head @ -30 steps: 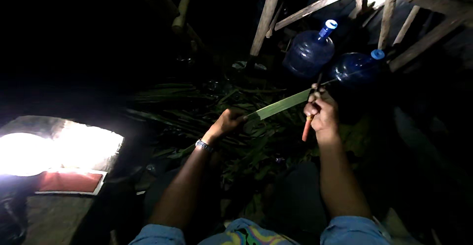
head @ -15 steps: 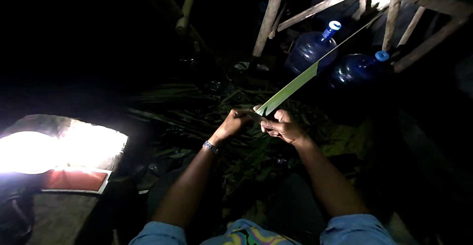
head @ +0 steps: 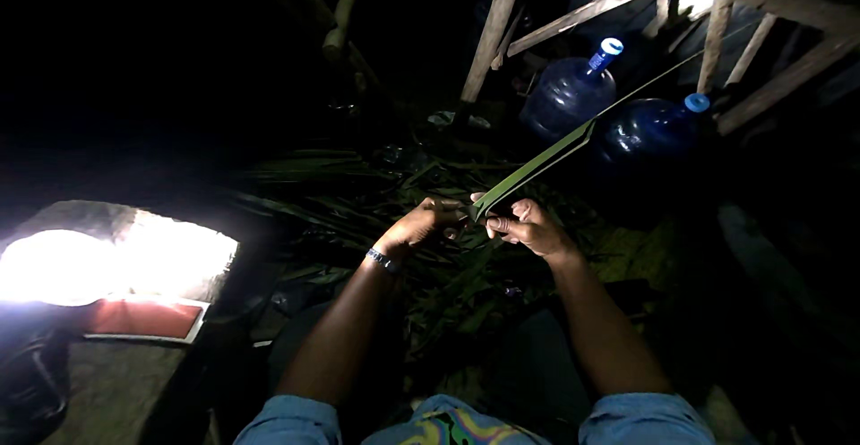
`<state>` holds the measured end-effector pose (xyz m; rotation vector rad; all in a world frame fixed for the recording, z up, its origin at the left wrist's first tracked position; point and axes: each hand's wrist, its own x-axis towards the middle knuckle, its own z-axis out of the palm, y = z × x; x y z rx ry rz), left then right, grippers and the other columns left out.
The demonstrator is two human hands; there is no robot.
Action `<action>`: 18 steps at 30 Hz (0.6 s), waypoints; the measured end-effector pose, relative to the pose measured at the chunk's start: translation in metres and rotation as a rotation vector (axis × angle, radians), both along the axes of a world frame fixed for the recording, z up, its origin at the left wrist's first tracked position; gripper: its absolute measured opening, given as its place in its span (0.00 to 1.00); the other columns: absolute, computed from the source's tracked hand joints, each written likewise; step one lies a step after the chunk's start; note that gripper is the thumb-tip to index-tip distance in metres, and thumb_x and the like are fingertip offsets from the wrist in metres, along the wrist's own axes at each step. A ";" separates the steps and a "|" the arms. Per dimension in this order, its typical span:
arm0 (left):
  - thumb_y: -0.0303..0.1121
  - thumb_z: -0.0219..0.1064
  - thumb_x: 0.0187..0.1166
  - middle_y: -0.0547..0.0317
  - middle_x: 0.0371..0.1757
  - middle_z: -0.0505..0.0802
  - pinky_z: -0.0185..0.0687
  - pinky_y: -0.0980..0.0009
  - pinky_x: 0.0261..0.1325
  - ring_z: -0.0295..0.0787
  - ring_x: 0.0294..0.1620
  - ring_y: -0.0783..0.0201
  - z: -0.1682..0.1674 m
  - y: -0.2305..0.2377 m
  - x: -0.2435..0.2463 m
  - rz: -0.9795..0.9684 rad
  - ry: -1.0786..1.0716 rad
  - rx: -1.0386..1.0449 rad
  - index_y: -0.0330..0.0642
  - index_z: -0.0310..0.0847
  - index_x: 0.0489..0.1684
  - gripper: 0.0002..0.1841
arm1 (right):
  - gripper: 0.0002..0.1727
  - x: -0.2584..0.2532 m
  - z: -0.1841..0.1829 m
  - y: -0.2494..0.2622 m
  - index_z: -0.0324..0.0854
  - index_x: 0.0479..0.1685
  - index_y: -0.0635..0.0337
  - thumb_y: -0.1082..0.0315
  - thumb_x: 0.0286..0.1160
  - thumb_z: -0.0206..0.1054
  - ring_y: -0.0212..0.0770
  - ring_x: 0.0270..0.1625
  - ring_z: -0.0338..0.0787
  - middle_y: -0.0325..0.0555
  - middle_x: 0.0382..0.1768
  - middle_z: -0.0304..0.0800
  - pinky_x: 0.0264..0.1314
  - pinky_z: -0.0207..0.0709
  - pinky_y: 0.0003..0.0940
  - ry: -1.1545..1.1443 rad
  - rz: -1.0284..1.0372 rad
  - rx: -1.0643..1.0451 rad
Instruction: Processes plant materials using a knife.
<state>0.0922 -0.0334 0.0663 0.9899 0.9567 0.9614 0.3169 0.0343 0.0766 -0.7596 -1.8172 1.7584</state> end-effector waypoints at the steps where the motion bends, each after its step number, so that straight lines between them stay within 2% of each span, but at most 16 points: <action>1: 0.26 0.55 0.88 0.68 0.24 0.85 0.68 0.85 0.21 0.72 0.18 0.80 0.003 -0.002 0.003 0.043 0.048 0.014 0.38 0.85 0.41 0.11 | 0.22 -0.002 0.000 -0.001 0.84 0.69 0.61 0.76 0.75 0.64 0.17 0.16 0.66 0.32 0.24 0.88 0.18 0.57 0.13 0.004 -0.027 -0.012; 4: 0.27 0.57 0.89 0.66 0.21 0.82 0.64 0.84 0.19 0.69 0.16 0.79 -0.002 -0.001 0.011 0.149 0.162 0.124 0.37 0.84 0.35 0.12 | 0.21 -0.009 0.002 -0.005 0.82 0.71 0.62 0.77 0.79 0.62 0.19 0.15 0.68 0.36 0.25 0.88 0.18 0.60 0.14 -0.005 -0.100 -0.095; 5: 0.27 0.57 0.89 0.65 0.21 0.81 0.66 0.83 0.21 0.69 0.17 0.78 -0.006 0.000 0.013 0.160 0.196 0.168 0.36 0.84 0.35 0.12 | 0.20 -0.011 0.003 -0.006 0.82 0.70 0.62 0.77 0.81 0.61 0.19 0.16 0.68 0.37 0.25 0.87 0.18 0.62 0.14 -0.013 -0.111 -0.134; 6: 0.26 0.57 0.88 0.65 0.21 0.81 0.68 0.82 0.21 0.71 0.17 0.78 -0.010 0.002 0.014 0.166 0.211 0.202 0.35 0.84 0.36 0.11 | 0.18 -0.013 0.004 -0.007 0.83 0.67 0.61 0.77 0.82 0.60 0.20 0.16 0.68 0.38 0.25 0.86 0.18 0.62 0.14 -0.018 -0.116 -0.179; 8: 0.25 0.57 0.87 0.65 0.22 0.82 0.67 0.82 0.21 0.70 0.17 0.77 -0.016 0.002 0.016 0.164 0.173 0.205 0.36 0.85 0.38 0.10 | 0.09 -0.016 0.004 -0.008 0.83 0.48 0.61 0.78 0.82 0.58 0.20 0.14 0.68 0.37 0.22 0.84 0.17 0.63 0.14 -0.013 -0.116 -0.243; 10: 0.25 0.57 0.87 0.66 0.21 0.81 0.64 0.82 0.19 0.69 0.16 0.78 -0.015 0.001 0.017 0.155 0.094 0.151 0.37 0.85 0.37 0.10 | 0.08 -0.014 0.004 -0.006 0.83 0.41 0.61 0.79 0.80 0.58 0.20 0.13 0.67 0.36 0.20 0.84 0.17 0.61 0.14 0.006 -0.096 -0.251; 11: 0.25 0.56 0.87 0.66 0.20 0.81 0.64 0.83 0.19 0.69 0.16 0.78 -0.013 0.001 0.016 0.144 0.059 0.122 0.38 0.84 0.34 0.11 | 0.09 -0.012 0.004 -0.005 0.85 0.44 0.62 0.79 0.79 0.59 0.20 0.13 0.67 0.37 0.21 0.84 0.17 0.61 0.14 0.019 -0.094 -0.226; 13: 0.28 0.56 0.89 0.66 0.23 0.82 0.66 0.83 0.20 0.70 0.17 0.78 -0.010 0.001 0.013 0.100 0.029 0.074 0.39 0.85 0.35 0.12 | 0.15 -0.006 0.003 -0.001 0.86 0.57 0.63 0.80 0.75 0.61 0.20 0.16 0.68 0.38 0.25 0.87 0.19 0.62 0.14 0.023 -0.123 -0.135; 15: 0.30 0.57 0.89 0.67 0.24 0.83 0.67 0.83 0.21 0.71 0.18 0.79 -0.007 0.001 0.010 0.055 0.036 0.041 0.40 0.86 0.38 0.12 | 0.15 0.002 0.001 0.002 0.87 0.53 0.64 0.82 0.71 0.61 0.20 0.17 0.71 0.38 0.27 0.90 0.19 0.65 0.15 0.011 -0.207 -0.047; 18: 0.30 0.57 0.89 0.66 0.25 0.83 0.68 0.83 0.22 0.71 0.19 0.78 -0.003 -0.001 0.011 0.050 0.050 -0.001 0.38 0.85 0.39 0.11 | 0.19 0.004 0.001 0.000 0.87 0.57 0.65 0.84 0.69 0.60 0.19 0.18 0.73 0.37 0.30 0.92 0.20 0.66 0.14 0.014 -0.237 0.028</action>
